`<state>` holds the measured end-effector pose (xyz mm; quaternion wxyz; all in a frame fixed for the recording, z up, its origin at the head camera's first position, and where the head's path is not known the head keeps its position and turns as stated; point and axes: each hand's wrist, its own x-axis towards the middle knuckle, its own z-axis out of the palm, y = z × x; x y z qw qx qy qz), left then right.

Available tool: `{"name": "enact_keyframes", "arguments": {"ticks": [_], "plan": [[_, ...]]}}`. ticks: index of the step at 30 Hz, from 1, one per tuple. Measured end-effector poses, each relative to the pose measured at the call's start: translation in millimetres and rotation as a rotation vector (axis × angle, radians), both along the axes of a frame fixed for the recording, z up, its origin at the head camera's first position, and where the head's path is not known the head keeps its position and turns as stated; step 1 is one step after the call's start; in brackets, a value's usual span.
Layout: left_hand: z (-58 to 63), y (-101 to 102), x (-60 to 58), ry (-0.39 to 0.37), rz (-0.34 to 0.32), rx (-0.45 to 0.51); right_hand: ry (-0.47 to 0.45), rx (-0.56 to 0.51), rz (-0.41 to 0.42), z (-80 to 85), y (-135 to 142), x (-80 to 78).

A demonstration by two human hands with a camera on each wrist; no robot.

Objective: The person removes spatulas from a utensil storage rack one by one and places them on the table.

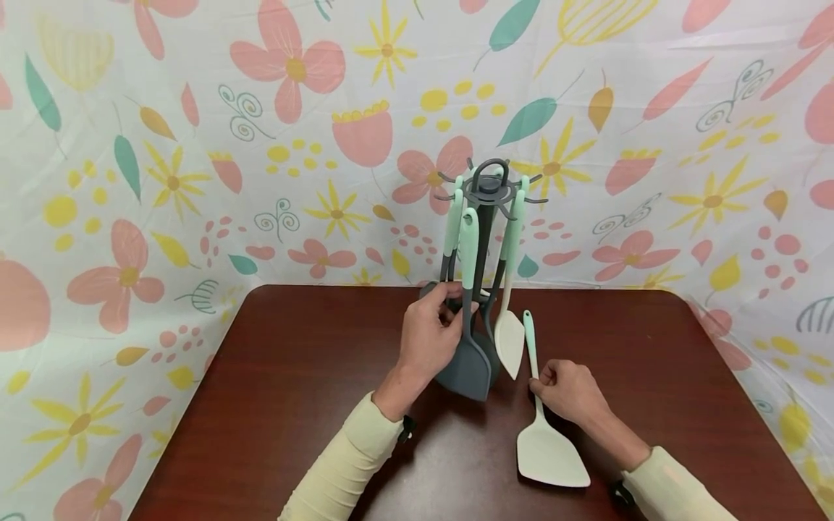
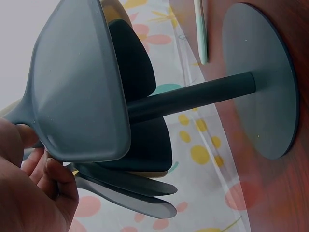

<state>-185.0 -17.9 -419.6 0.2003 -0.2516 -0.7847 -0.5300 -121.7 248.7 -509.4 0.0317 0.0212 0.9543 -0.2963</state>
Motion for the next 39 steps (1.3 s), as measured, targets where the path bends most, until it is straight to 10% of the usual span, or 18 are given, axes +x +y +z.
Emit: {"name": "enact_keyframes", "arguments": {"ticks": [39], "plan": [[-7.3, 1.7, -1.0, 0.016, -0.041, 0.073, 0.036, -0.019, -0.01, -0.9, 2.3, 5.2]]}}
